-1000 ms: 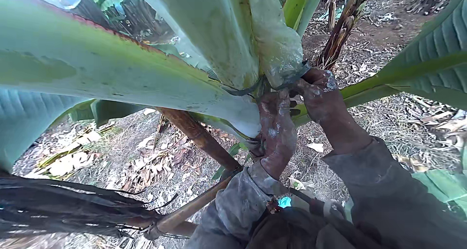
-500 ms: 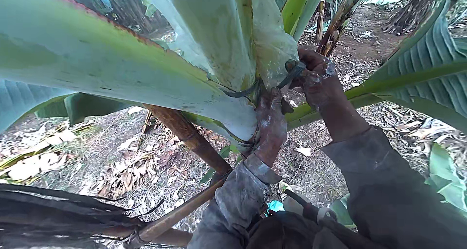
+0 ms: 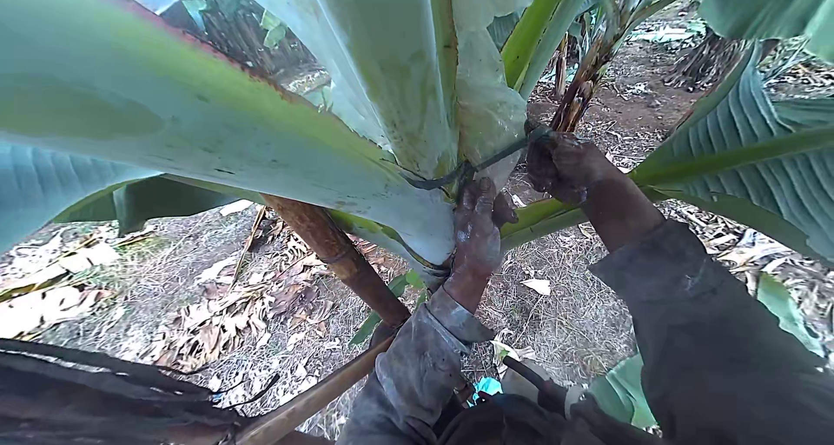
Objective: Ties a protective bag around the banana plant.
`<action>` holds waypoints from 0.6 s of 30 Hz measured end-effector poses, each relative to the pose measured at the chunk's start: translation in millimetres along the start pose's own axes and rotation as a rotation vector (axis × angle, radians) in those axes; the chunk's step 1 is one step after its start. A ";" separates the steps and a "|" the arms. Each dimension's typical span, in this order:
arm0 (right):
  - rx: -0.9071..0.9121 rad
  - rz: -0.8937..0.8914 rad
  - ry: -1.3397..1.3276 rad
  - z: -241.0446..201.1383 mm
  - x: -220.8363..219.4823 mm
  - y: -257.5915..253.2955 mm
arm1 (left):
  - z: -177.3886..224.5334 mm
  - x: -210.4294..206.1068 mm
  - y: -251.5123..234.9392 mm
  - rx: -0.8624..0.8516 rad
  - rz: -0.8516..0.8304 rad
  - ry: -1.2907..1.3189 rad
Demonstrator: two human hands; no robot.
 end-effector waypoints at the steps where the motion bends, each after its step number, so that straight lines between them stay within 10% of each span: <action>1: 0.021 0.044 -0.062 -8.7 -1.4 -2.7 | 0.7 -0.5 0.1 -0.014 -0.010 0.003; 18: 0.605 0.198 0.484 -111.3 -43.2 -11.1 | 26.2 -28.1 1.4 0.083 0.093 -0.141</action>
Point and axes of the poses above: each hand's wrist, its own y-axis away from the middle knuckle, its own x-axis out of the back of the hand, z = x × y, the point moved 9 cm from there along -y, towards the middle knuckle, and after that the axes turned 8 degrees about z, right-handed, at the moved point
